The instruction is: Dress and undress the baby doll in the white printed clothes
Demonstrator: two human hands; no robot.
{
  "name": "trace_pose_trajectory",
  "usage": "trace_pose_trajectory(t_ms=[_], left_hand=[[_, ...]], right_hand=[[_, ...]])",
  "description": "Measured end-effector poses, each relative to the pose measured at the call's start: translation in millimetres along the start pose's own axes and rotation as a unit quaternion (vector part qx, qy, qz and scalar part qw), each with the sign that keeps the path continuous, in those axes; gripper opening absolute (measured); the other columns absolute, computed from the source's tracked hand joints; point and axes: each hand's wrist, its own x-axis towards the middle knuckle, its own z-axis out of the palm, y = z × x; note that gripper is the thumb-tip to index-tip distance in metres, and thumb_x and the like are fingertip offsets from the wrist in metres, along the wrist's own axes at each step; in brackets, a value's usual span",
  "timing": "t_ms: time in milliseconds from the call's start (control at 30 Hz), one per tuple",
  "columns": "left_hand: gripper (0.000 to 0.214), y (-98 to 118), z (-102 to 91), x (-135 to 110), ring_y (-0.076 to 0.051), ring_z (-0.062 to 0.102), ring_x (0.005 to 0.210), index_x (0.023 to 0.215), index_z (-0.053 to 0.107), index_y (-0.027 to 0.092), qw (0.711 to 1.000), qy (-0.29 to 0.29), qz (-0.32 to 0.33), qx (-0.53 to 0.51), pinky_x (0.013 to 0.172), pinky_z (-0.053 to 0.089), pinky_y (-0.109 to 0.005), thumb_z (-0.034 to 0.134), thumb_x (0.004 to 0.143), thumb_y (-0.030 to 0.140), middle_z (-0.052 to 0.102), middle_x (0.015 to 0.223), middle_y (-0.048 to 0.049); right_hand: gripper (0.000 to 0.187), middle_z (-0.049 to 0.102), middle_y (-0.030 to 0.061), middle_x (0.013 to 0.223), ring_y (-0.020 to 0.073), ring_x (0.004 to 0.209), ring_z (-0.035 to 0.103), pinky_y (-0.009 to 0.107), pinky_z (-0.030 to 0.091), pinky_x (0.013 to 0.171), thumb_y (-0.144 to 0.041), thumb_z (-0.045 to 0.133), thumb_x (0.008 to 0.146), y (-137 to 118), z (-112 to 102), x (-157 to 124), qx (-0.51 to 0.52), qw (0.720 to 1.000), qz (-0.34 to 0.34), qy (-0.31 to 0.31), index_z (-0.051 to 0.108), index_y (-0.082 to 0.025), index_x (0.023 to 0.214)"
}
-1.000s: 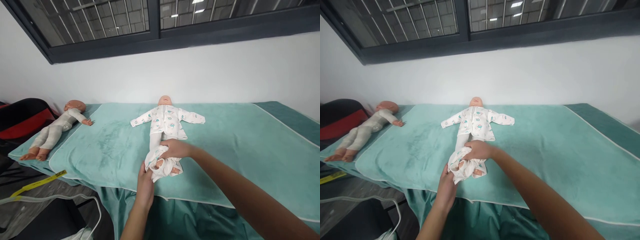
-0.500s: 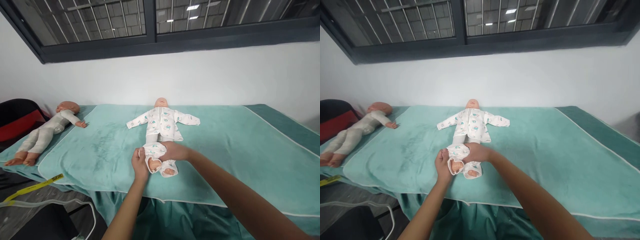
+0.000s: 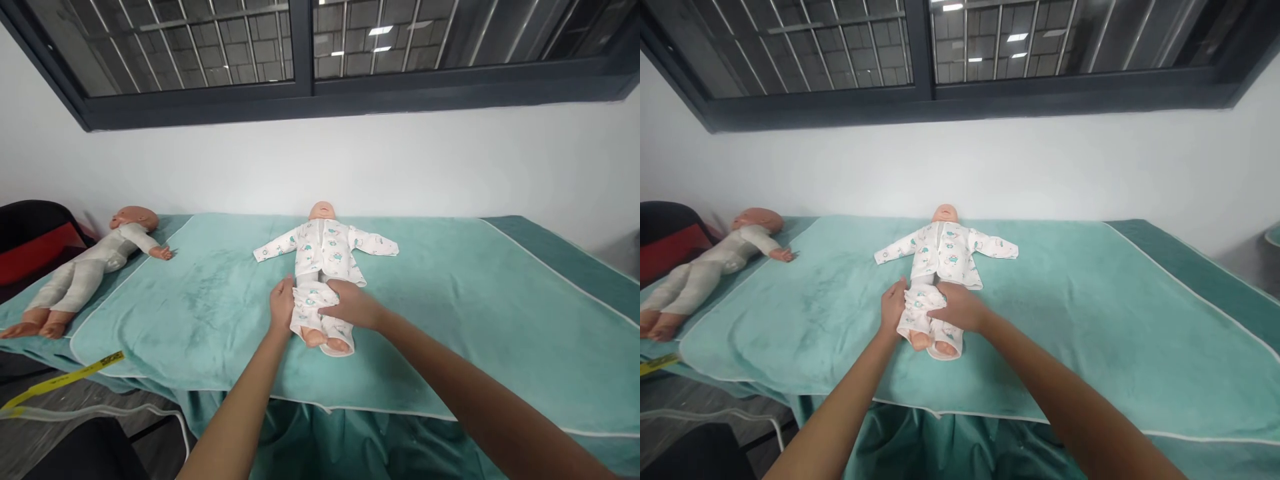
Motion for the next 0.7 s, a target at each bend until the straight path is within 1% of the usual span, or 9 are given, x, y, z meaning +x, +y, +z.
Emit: trace_pose_trajectory(t_ms=[133, 233, 300, 367, 400, 467, 533, 633, 700], left_hand=[[0.032, 1, -8.2, 2, -0.009, 0.041, 0.056, 0.059, 0.05, 0.018, 0.997, -0.065, -0.012, 0.034, 0.054, 0.035, -0.021, 0.063, 0.075, 0.043, 0.046, 0.056, 0.005], [0.018, 6, -16.0, 7, -0.013, 0.054, 0.071, 0.079, 0.062, 0.017, 0.995, -0.082, -0.012, 0.054, 0.064, 0.042, -0.023, 0.066, 0.072, 0.033, 0.06, 0.075, 0.0], [0.029, 10, -17.2, 12, -0.018, 0.059, 0.093, 0.098, 0.064, 0.019, 0.994, -0.082, -0.003, 0.069, 0.075, 0.046, -0.025, 0.069, 0.07, 0.025, 0.063, 0.101, -0.0056], [0.046, 15, -12.1, 16, -0.022, 0.054, 0.115, 0.114, 0.06, 0.021, 0.99, -0.089, 0.016, 0.104, 0.087, 0.047, -0.029, 0.07, 0.069, 0.02, 0.055, 0.126, -0.0105], [0.053, 17, -7.2, 17, -0.024, 0.051, 0.122, 0.12, 0.057, 0.021, 0.986, -0.096, 0.032, 0.133, 0.093, 0.046, -0.031, 0.071, 0.069, 0.019, 0.049, 0.133, -0.0123], [0.061, 21, 5.9, 18, -0.026, 0.048, 0.128, 0.128, 0.052, 0.019, 0.968, -0.111, 0.075, 0.213, 0.102, 0.042, -0.034, 0.071, 0.071, 0.018, 0.044, 0.138, -0.015], [0.066, 23, 19.9, 17, -0.028, 0.049, 0.128, 0.137, 0.044, 0.018, 0.939, -0.112, 0.108, 0.306, 0.104, 0.041, -0.036, 0.066, 0.075, 0.015, 0.043, 0.137, -0.0164], [0.067, 23, 33.7, 12, -0.028, 0.06, 0.11, 0.144, 0.034, 0.024, 0.896, -0.104, 0.103, 0.42, 0.089, 0.048, -0.038, 0.055, 0.082, 0.013, 0.041, 0.138, -0.0167], [0.053, 21, 35.7, 10, -0.026, 0.064, 0.096, 0.135, 0.044, 0.025, 0.889, -0.093, 0.095, 0.438, 0.08, 0.048, -0.037, 0.054, 0.084, 0.019, 0.045, 0.134, -0.0156]], right_hand=[[0.023, 0.06, 0.0024, 0.095, 0.0189, 0.089, 0.055, 0.03, 0.04, 0.076, -0.031, 0.07, 0.076, 5, 0, 7, -0.022, 0.998, 0.018, 0.057, 0.054, -0.019, 0.088], [0.028, 0.06, 0.0036, 0.104, 0.0206, 0.1, 0.055, 0.032, 0.042, 0.084, -0.031, 0.071, 0.075, 4, 1, 7, 0.024, 0.996, 0.028, 0.085, 0.056, -0.019, 0.095], [0.034, 0.06, 0.0039, 0.111, 0.0203, 0.105, 0.056, 0.033, 0.043, 0.089, -0.037, 0.071, 0.075, 2, -2, 6, 0.118, 0.991, 0.012, 0.06, 0.058, -0.02, 0.102], [0.035, 0.06, 0.0042, 0.116, 0.0194, 0.108, 0.057, 0.033, 0.045, 0.091, -0.043, 0.065, 0.081, 2, -7, 8, 0.206, 0.977, -0.008, 0.051, 0.058, -0.022, 0.109], [0.033, 0.06, 0.0045, 0.118, 0.0191, 0.109, 0.057, 0.033, 0.046, 0.091, -0.043, 0.061, 0.084, 2, -9, 10, 0.221, 0.973, -0.013, 0.07, 0.058, -0.022, 0.11], [0.029, 0.059, 0.0062, 0.119, 0.0203, 0.112, 0.055, 0.034, 0.045, 0.093, -0.038, 0.058, 0.087, 3, -10, 16, 0.159, 0.977, -0.008, 0.14, 0.057, -0.022, 0.111], [0.027, 0.057, 0.009, 0.118, 0.0236, 0.113, 0.051, 0.037, 0.043, 0.096, -0.031, 0.06, 0.085, 6, -6, 23, 0.008, 0.983, 0.004, 0.185, 0.057, -0.02, 0.109], [0.025, 0.055, 0.0127, 0.118, 0.0278, 0.113, 0.048, 0.039, 0.042, 0.094, -0.028, 0.061, 0.084, 8, 4, 33, -0.192, 0.966, 0.038, 0.167, 0.057, -0.017, 0.106], [0.024, 0.055, 0.0138, 0.117, 0.0287, 0.111, 0.049, 0.038, 0.044, 0.089, -0.03, 0.06, 0.086, 6, 9, 37, -0.252, 0.954, 0.069, 0.145, 0.056, -0.016, 0.106]])
